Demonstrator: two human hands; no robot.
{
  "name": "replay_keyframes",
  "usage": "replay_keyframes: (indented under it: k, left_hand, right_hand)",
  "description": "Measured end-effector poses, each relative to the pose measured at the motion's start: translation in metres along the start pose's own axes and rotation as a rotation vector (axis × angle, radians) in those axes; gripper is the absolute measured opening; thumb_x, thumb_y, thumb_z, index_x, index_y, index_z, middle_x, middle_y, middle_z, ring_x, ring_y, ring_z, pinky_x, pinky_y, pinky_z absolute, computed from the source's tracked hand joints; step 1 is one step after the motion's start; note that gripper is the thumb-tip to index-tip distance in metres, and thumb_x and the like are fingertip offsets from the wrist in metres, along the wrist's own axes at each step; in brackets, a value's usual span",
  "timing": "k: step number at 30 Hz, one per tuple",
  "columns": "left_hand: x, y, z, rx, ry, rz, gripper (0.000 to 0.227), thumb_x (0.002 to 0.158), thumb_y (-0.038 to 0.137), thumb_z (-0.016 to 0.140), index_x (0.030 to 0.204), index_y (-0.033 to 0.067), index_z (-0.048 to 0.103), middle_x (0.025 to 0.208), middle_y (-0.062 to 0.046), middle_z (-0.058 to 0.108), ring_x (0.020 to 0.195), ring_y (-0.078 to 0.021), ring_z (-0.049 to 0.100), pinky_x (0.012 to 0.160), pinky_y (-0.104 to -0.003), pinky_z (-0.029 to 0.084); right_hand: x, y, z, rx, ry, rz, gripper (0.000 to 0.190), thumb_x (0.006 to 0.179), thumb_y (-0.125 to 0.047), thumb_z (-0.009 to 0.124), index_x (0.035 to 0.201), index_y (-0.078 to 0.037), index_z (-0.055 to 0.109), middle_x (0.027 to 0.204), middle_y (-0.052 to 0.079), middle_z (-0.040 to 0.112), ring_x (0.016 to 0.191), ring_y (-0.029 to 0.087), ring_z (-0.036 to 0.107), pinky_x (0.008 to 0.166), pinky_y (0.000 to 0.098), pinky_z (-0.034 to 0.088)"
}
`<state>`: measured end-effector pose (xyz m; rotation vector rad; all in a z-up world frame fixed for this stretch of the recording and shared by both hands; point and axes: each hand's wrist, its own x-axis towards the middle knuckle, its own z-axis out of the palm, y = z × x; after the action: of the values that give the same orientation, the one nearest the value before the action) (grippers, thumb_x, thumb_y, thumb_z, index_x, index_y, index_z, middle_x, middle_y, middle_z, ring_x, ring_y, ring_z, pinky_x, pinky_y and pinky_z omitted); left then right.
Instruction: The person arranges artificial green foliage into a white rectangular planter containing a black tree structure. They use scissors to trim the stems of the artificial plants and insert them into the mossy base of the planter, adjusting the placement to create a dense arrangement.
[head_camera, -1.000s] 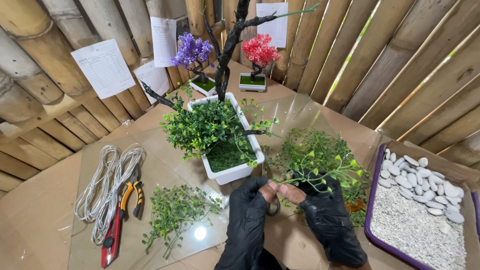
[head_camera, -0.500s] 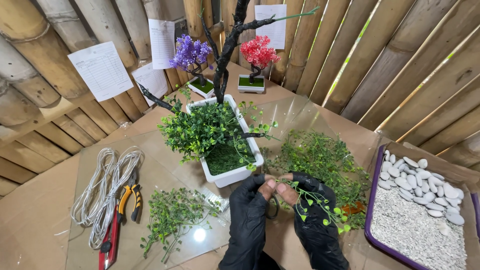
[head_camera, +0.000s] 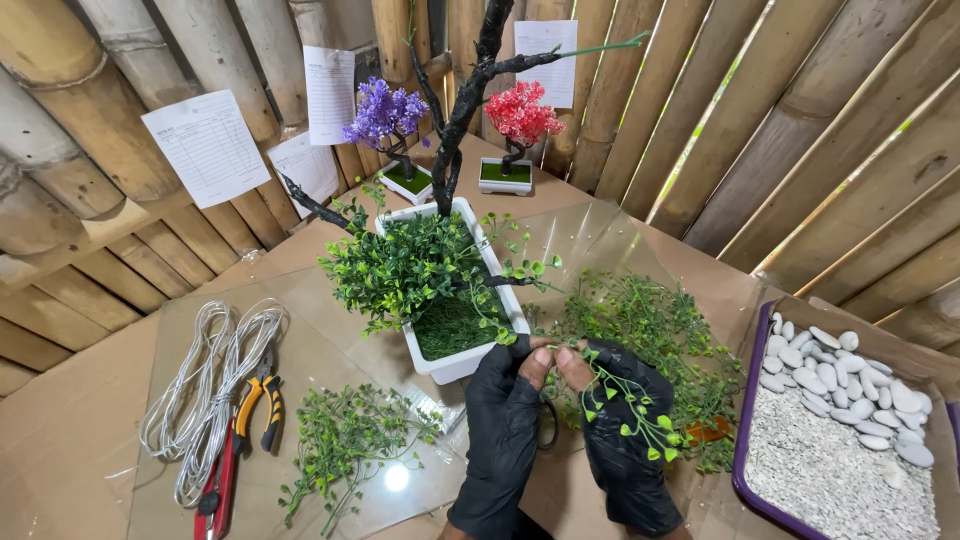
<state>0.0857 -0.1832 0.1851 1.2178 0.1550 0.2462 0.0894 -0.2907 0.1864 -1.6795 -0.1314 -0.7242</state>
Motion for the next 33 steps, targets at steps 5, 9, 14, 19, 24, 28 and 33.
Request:
replay_keyframes:
  k: [5,9,14,19,24,28,33]
  left_hand:
    - [0.026,-0.025,-0.001,0.090,0.062,0.356,0.037,0.097,0.028,0.068,0.130,0.0112,0.068,0.129,-0.008,0.074,0.123,-0.0245,0.069,0.104,-0.039,0.056]
    - [0.046,-0.033,-0.003,0.317,0.134,0.569,0.034,0.101,0.030,0.064,0.130,0.0131,0.068,0.126,-0.008,0.075,0.120,-0.0269,0.072,0.102,-0.039,0.057]
    - [0.059,-0.033,0.002,0.391,0.191,0.730,0.030,0.096,0.021,0.074,0.122,0.0077,0.074,0.124,-0.015,0.076,0.114,-0.0316,0.075,0.101,-0.044,0.061]
    - [0.073,-0.038,0.004,0.489,0.241,0.832,0.025,0.096,0.016,0.074,0.121,0.0105,0.074,0.120,-0.013,0.076,0.112,-0.0317,0.075,0.100,-0.043,0.059]
    - [0.082,-0.043,-0.001,0.494,0.209,0.878,0.035,0.093,0.001,0.069,0.125,0.0132,0.073,0.122,-0.012,0.076,0.112,-0.0338,0.076,0.099,-0.044,0.059]
    - [0.080,-0.034,0.000,0.500,0.194,0.882,0.043,0.088,-0.007,0.059,0.121,0.0144,0.074,0.117,-0.009,0.076,0.110,-0.0315,0.075,0.099,-0.042,0.058]
    - [0.082,-0.039,-0.003,0.466,0.154,0.849,0.061,0.080,-0.012,0.048,0.127,0.0169,0.073,0.121,-0.009,0.074,0.114,-0.0330,0.074,0.102,-0.043,0.057]
  right_hand:
    - [0.027,0.009,0.019,-0.035,0.029,-0.260,0.027,0.084,0.007,0.081,0.109,-0.002,0.077,0.113,0.011,0.068,0.104,0.026,0.067,0.087,0.0353,0.057]
    - [0.034,0.025,0.017,-0.053,0.041,-0.388,0.029,0.086,0.010,0.080,0.112,-0.002,0.077,0.117,0.011,0.065,0.109,0.027,0.065,0.089,0.0359,0.056]
    - [0.054,0.002,0.006,-0.258,-0.066,-0.659,0.031,0.094,0.011,0.075,0.120,-0.006,0.075,0.124,0.015,0.059,0.103,0.032,0.060,0.081,0.0389,0.054]
    - [0.067,-0.005,0.011,-0.173,-0.147,-0.671,0.030,0.093,0.013,0.072,0.118,-0.004,0.074,0.126,0.018,0.063,0.117,0.035,0.065,0.098,0.0405,0.060]
    - [0.072,-0.007,0.016,-0.108,-0.192,-0.630,0.034,0.090,0.016,0.074,0.116,-0.005,0.074,0.123,0.014,0.068,0.120,0.035,0.066,0.099,0.0397,0.058]
    - [0.075,-0.002,0.015,-0.106,-0.206,-0.649,0.024,0.094,0.007,0.073,0.115,-0.005,0.073,0.119,0.013,0.070,0.118,0.033,0.066,0.105,0.0425,0.057]
    - [0.075,0.012,0.013,-0.117,-0.222,-0.672,0.021,0.095,0.005,0.073,0.114,-0.005,0.074,0.121,0.013,0.072,0.121,0.034,0.066,0.104,0.0424,0.057]
